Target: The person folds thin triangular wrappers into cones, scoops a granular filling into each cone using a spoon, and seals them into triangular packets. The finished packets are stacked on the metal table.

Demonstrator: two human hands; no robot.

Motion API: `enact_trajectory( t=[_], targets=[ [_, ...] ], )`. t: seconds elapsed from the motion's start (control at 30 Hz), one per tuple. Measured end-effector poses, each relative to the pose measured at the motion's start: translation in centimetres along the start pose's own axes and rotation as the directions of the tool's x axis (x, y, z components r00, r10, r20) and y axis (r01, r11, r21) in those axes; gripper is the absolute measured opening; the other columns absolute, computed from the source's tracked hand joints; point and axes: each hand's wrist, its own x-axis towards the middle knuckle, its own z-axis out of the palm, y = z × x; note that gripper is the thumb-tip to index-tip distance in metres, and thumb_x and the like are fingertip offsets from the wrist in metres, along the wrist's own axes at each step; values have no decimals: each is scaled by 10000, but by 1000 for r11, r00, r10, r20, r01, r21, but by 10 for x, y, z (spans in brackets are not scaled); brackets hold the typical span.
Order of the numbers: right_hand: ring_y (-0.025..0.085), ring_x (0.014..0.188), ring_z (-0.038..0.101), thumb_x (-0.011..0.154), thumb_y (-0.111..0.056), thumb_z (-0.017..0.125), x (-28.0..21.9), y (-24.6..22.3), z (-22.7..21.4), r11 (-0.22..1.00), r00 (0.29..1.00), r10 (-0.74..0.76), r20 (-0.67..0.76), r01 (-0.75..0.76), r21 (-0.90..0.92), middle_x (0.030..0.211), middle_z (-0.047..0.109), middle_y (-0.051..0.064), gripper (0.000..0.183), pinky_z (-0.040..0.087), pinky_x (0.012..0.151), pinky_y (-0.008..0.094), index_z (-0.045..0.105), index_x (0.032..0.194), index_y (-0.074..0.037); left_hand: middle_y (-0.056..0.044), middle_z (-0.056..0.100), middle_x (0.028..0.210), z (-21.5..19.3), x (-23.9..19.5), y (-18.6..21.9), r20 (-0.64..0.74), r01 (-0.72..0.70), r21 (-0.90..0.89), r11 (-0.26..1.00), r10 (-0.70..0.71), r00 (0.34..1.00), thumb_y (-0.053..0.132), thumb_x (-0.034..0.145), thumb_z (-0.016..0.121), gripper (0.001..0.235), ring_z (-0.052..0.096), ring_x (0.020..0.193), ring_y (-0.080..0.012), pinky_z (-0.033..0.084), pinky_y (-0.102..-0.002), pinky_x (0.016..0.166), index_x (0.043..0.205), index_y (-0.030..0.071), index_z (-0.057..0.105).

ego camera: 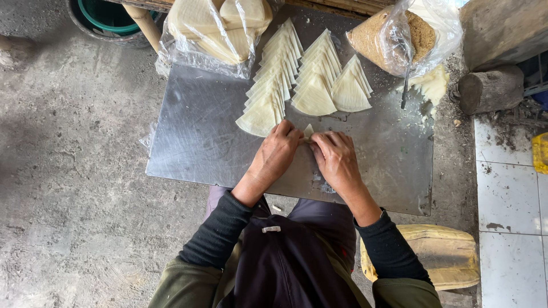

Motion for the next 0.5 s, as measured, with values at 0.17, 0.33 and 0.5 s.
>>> enact_trajectory(
  t=[0.17,0.33,0.5],
  targets=[
    [252,965,624,953,-101,721,0,-3,1,990,997,-46,-55,39,-136,1020,683,49,127,467,864,402,721,1077,-71,-134,595,985,3,8,10,-25,93,47,995,-92,995,68,902,680,80,635,946,-337,545,-430,805,971,35,700],
    [244,979,605,949,-124,714,0,-5,3,976,990,-110,-84,92,-195,1007,656,49,159,463,869,404,721,1097,-66,-155,588,1005,3,9,14,-93,125,36,992,-121,988,18,864,668,163,610,950,-349,542,-427,799,1022,34,702],
    [243,966,602,965,-105,687,3,0,11,967,991,-99,-90,75,-244,1004,653,49,125,457,847,403,714,1079,-62,-118,592,1011,6,8,7,-66,22,60,998,-18,998,5,871,661,225,614,989,-328,540,-413,878,1088,49,698]
  ],
)
